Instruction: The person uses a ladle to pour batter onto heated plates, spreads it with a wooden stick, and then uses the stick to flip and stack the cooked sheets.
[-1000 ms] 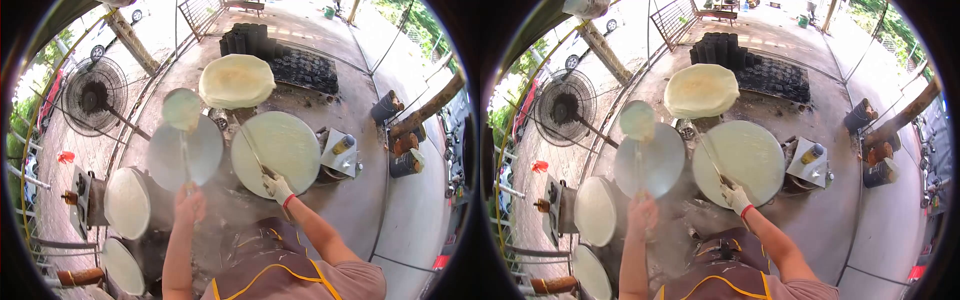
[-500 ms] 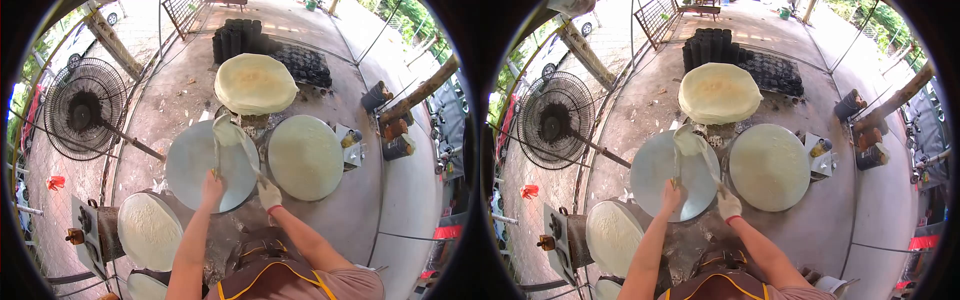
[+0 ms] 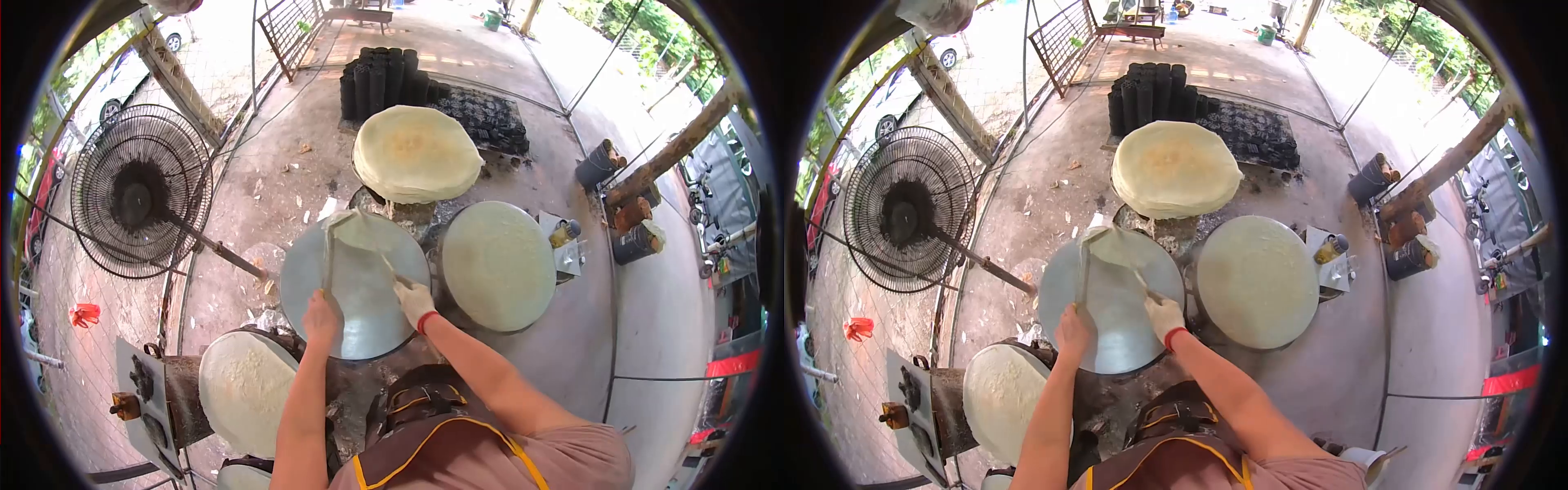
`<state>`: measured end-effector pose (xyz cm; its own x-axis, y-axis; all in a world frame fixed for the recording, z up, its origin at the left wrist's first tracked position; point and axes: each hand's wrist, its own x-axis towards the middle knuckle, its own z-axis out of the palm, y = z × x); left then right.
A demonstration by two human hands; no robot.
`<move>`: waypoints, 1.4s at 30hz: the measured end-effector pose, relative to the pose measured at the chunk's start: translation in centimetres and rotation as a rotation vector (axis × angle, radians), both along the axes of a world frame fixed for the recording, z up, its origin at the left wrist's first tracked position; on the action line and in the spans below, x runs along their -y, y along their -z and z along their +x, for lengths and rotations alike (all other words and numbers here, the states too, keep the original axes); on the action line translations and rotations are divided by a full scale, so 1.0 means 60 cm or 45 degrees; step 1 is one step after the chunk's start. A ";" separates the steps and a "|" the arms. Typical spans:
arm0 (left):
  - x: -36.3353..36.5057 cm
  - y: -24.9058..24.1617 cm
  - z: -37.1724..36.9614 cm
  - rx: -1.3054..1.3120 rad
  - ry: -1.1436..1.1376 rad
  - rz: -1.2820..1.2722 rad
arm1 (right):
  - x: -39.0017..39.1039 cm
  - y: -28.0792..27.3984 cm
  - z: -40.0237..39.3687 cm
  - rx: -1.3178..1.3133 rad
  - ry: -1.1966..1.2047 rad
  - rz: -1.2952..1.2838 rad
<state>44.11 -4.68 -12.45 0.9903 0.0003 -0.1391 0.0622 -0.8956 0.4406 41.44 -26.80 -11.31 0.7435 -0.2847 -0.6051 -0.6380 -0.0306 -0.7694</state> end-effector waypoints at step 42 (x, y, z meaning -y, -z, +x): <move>-0.138 -0.104 -0.280 0.004 -0.750 -1.451 | 0.048 -0.005 0.073 0.225 -0.694 0.100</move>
